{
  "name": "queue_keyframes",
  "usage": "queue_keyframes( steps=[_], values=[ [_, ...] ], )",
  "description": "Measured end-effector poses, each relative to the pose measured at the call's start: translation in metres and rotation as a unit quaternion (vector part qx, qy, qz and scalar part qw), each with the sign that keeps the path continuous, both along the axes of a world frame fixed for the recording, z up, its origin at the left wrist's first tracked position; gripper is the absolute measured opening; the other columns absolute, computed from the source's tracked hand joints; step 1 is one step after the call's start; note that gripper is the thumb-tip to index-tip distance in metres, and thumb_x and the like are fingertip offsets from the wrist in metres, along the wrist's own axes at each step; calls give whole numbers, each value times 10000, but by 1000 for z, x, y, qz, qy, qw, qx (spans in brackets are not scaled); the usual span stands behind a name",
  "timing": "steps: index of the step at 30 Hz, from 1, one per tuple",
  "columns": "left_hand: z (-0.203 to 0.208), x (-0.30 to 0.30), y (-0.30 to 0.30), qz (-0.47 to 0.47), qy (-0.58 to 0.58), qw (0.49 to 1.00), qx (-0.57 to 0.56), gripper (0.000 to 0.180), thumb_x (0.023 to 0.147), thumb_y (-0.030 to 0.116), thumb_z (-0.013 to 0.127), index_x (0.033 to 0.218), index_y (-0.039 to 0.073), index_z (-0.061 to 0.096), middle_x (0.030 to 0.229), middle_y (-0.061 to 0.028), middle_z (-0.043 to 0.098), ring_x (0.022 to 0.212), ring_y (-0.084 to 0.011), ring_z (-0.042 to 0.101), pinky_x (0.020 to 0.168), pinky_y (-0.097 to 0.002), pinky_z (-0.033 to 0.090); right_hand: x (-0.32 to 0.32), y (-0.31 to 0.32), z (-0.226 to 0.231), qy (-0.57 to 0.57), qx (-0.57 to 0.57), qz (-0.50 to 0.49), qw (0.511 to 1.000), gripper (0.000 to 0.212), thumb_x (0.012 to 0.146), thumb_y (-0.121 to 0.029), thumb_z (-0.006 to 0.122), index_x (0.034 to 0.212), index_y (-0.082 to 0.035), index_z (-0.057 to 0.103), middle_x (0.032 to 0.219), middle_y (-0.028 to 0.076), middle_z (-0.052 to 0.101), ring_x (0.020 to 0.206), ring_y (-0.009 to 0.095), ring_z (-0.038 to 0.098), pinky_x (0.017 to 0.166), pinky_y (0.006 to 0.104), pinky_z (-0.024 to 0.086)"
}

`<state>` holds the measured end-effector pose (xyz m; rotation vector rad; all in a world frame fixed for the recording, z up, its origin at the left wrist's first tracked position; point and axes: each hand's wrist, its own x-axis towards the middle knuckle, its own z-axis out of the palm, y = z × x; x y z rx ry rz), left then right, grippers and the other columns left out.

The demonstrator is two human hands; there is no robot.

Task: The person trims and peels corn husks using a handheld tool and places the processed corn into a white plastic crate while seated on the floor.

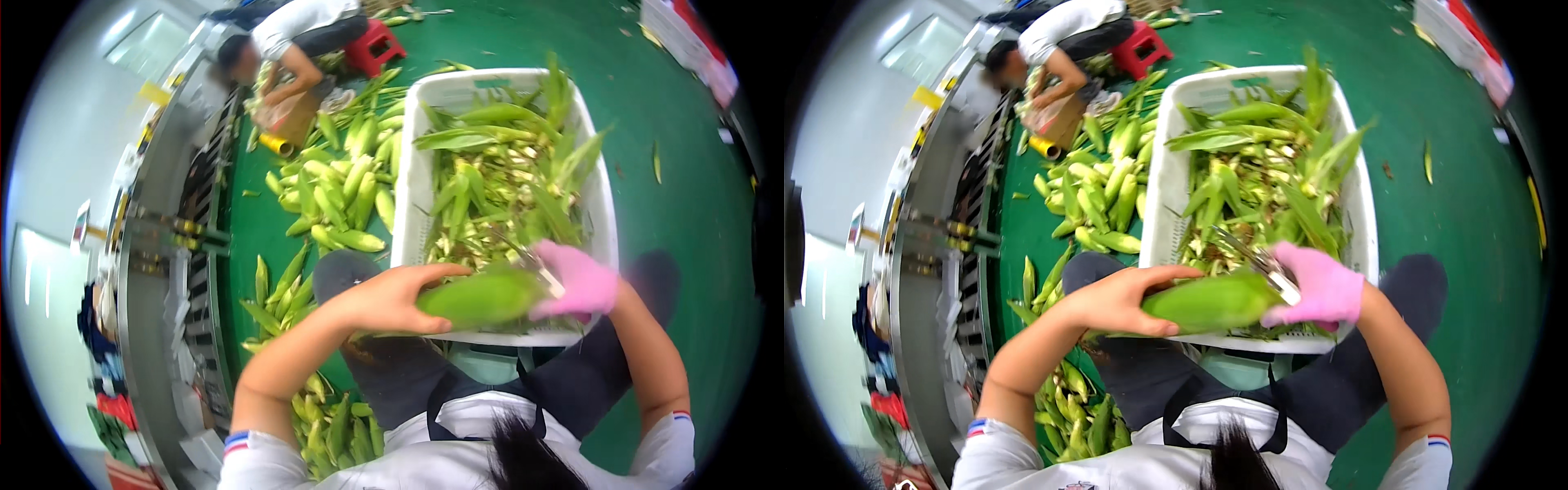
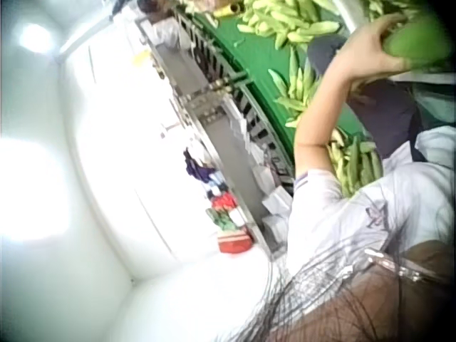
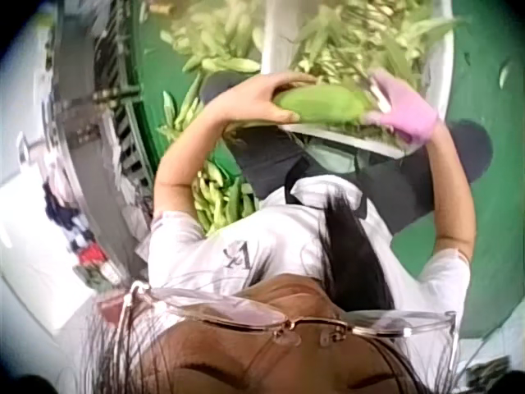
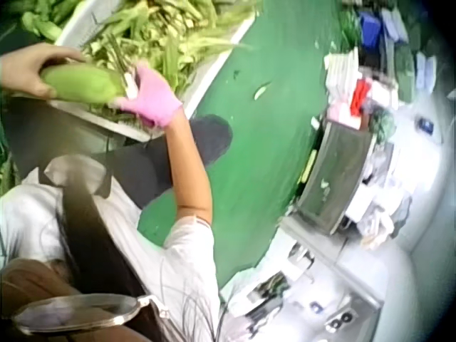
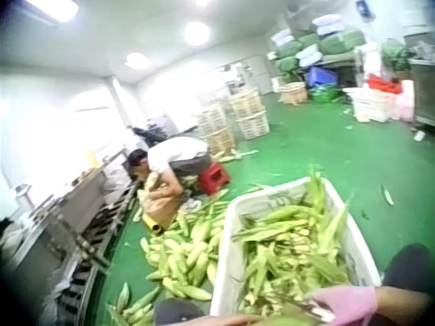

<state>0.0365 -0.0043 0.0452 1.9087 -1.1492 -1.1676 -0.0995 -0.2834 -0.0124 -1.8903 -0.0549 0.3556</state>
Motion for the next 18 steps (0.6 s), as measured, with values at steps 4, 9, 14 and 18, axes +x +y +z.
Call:
queue_keyframes(
  steps=[4, 9, 14, 18],
  values=[
    [-17, 25, 12, 95, 473, 876, -20, 562, 870, 365, 579, 1327, 42, 522, 1310, -138, 555, 1152, -231, 564, 956, -345, 466, -35, 20, -17, 147, 197, -68, 967, 650, 612, -311, 826, 1106, -29, 512, 884, 81, 571, 617, 147, 562, 384, 276, 467],
    [-79, -24, 18, 301, 349, 820, -339, 790, 845, 415, 579, 1472, 63, 252, 1445, -128, 402, 1306, -274, 425, 1072, -437, 338, -67, 78, -17, 101, 277, -265, 918, 693, 618, -253, 840, 1140, -20, 448, 934, 78, 559, 710, 153, 579, 473, 267, 507],
    [-71, -38, -48, 428, 330, 787, -300, 662, 918, 432, 567, 1403, 52, 324, 1213, -145, 552, 1083, -260, 580, 918, -389, 481, -61, 78, -12, -37, 14, -196, 980, 799, 670, -336, 828, 1264, 7, 417, 1080, 143, 580, 952, 273, 597, 880, 364, 472],
    [-66, -26, -30, 268, 132, 937, -181, 648, 879, 383, 657, 1339, -4, 416, 1148, -114, 571, 1038, -194, 560, 903, -330, 461, -32, 37, 30, -134, -147, -134, 971, 847, 667, -367, 788, 1312, 9, 388, 1150, 226, 516, 1118, 379, 493, 982, 427, 397]
  ],
)
